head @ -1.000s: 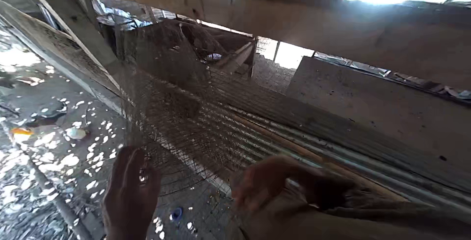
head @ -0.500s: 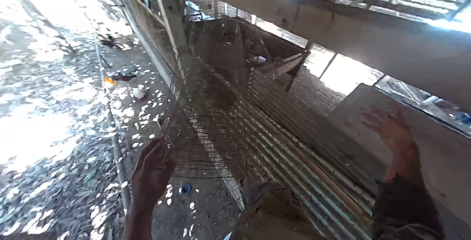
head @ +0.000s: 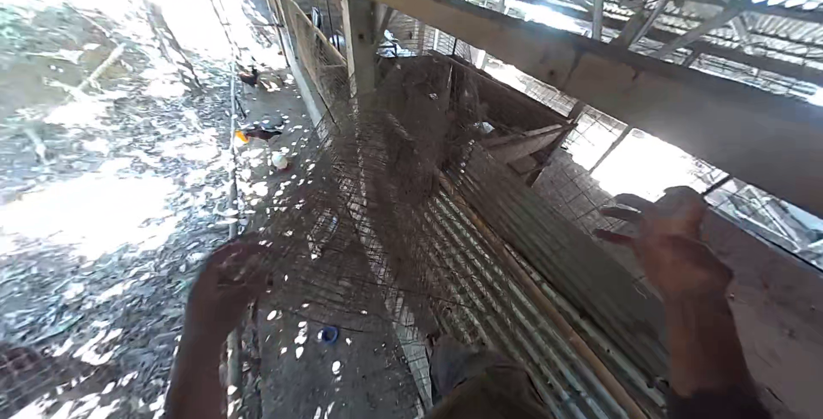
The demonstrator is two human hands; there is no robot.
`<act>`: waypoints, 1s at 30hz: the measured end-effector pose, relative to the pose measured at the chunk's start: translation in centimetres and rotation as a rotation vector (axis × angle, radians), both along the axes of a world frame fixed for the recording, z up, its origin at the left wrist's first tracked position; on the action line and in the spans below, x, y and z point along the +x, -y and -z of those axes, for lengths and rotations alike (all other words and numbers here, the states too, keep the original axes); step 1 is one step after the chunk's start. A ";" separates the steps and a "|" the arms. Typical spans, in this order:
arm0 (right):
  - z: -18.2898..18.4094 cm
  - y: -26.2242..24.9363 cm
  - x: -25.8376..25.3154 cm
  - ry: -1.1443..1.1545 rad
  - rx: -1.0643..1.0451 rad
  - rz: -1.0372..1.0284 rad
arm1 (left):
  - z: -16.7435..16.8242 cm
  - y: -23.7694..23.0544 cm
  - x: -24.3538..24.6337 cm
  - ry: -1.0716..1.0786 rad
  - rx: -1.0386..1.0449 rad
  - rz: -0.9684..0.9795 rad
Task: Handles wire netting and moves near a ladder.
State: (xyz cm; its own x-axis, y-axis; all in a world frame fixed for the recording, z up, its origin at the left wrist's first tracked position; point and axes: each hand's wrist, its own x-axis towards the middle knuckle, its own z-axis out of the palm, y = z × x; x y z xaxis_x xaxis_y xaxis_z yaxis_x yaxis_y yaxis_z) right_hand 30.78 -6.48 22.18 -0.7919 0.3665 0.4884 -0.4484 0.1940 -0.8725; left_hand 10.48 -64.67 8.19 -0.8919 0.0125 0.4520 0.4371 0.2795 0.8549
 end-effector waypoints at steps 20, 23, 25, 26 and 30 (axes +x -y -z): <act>3.8 5.3 -4.6 0.210 0.237 0.333 | -13.8 2.4 -5.6 0.025 -0.360 0.054; 4.6 4.8 -3.3 0.421 0.339 0.361 | -12.9 1.0 -5.8 -0.024 -0.448 0.082; 5.1 5.4 -3.3 0.557 0.465 0.362 | -12.1 0.5 -5.8 -0.107 -0.476 0.136; 5.3 6.3 -3.4 0.626 0.529 0.370 | -12.0 0.3 -5.6 -0.155 -0.491 0.162; 6.5 10.9 -3.7 0.728 0.705 0.306 | -11.6 0.7 -5.1 -0.118 -0.484 0.185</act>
